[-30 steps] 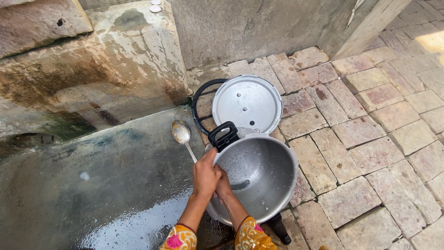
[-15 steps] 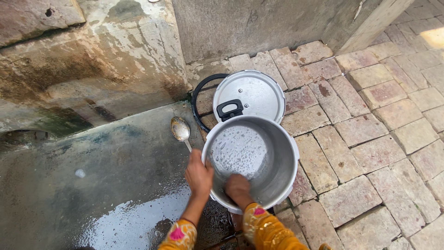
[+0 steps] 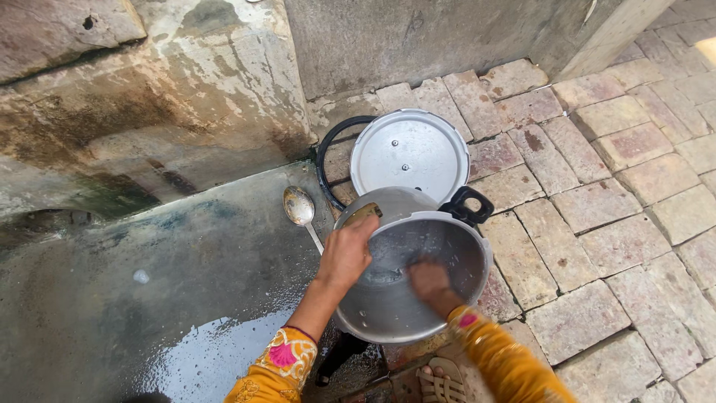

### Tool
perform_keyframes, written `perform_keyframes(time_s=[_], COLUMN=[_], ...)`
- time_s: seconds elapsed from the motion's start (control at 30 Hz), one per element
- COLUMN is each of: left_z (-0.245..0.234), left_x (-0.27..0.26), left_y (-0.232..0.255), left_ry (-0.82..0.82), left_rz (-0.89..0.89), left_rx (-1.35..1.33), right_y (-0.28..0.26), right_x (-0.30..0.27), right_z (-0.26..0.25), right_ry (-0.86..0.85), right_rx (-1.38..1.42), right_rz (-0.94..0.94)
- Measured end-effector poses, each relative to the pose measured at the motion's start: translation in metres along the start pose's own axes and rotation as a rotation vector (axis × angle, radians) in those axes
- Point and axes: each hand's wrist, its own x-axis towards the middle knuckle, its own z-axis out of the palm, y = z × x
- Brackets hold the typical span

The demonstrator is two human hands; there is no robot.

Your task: The person scrubs the inside of an aluminum pressure cooker with a pink scouring pad at an outdoor washing slab, rotating the pot to clean the interior, then turns it and scrubs the outer surface and base. The lid rests on the slab beside a large serving spoon while the pot is washed.

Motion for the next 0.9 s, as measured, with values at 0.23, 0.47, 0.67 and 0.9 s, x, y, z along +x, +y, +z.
perform_keyframes(time_s=[0.23, 0.47, 0.67, 0.9], left_z=[0.003, 0.002, -0.007, 0.000], left_x=[-0.013, -0.015, -0.011, -0.010], left_y=[0.021, 0.048, 0.041, 0.038], left_ry=[0.017, -0.073, -0.015, -0.073], left_rz=[-0.042, -0.091, -0.075, -0.077], left_rx=[0.007, 0.018, 0.047, 0.038], right_y=[-0.054, -0.094, 0.054, -0.117], right_x=[-0.006, 0.002, 0.002, 0.000], right_z=[0.028, 0.063, -0.020, 0.059], right_ry=[0.114, 0.217, 0.264, 0.398], right_rx=[0.266, 1.009, -0.571, 1.313], right_rz=[0.276, -0.023, -0.077, 0.024])
